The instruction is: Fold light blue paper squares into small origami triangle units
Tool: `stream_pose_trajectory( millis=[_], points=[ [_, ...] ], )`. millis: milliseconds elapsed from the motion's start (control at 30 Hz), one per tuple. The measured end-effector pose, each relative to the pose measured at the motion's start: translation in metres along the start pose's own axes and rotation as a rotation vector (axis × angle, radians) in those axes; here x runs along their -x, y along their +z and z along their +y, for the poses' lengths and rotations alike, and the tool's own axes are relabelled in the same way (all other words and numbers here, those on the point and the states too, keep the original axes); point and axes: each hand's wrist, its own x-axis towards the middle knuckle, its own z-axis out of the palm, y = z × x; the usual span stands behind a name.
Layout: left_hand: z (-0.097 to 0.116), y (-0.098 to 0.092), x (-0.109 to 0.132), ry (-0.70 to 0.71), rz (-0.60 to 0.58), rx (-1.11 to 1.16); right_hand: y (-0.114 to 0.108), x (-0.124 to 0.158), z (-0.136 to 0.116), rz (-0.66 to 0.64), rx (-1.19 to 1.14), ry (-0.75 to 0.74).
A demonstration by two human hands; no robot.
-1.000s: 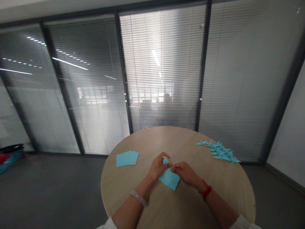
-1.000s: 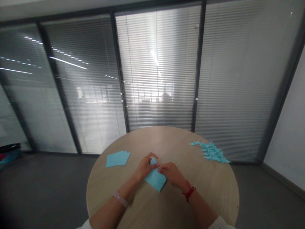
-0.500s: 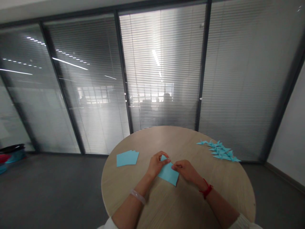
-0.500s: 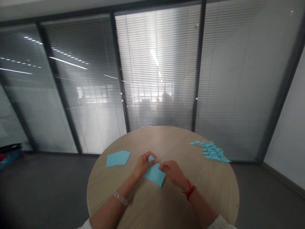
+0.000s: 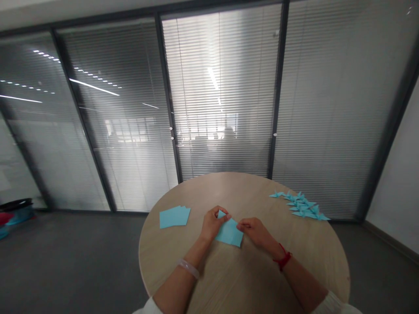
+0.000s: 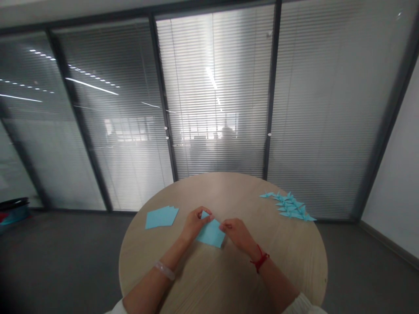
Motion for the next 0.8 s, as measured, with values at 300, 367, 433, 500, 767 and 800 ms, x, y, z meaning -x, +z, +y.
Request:
stream_pose_trajectory(
  millis=[300, 367, 433, 500, 767, 800],
  points=[
    [0.007, -0.006, 0.001, -0.060, 0.125, 0.019, -0.002, -0.003, 0.009, 0.100, -0.124, 0.067],
    [0.006, -0.006, 0.000, -0.061, 0.108, 0.062, -0.003, -0.004, 0.011, 0.114, -0.120, 0.066],
    [0.005, -0.005, 0.000, -0.059, 0.095, 0.100, -0.003, -0.004, 0.011, 0.130, -0.114, 0.061],
    [0.004, -0.005, 0.001, -0.054, 0.095, 0.121, -0.003, -0.005, 0.011, 0.148, -0.095, 0.054],
    [0.006, -0.003, 0.001, -0.111, 0.037, 0.223, -0.009, -0.005, 0.009, 0.193, -0.060, 0.040],
    [0.006, -0.003, 0.001, -0.126, 0.022, 0.253, -0.009, -0.006, 0.010, 0.205, -0.073, 0.043]
  ],
)
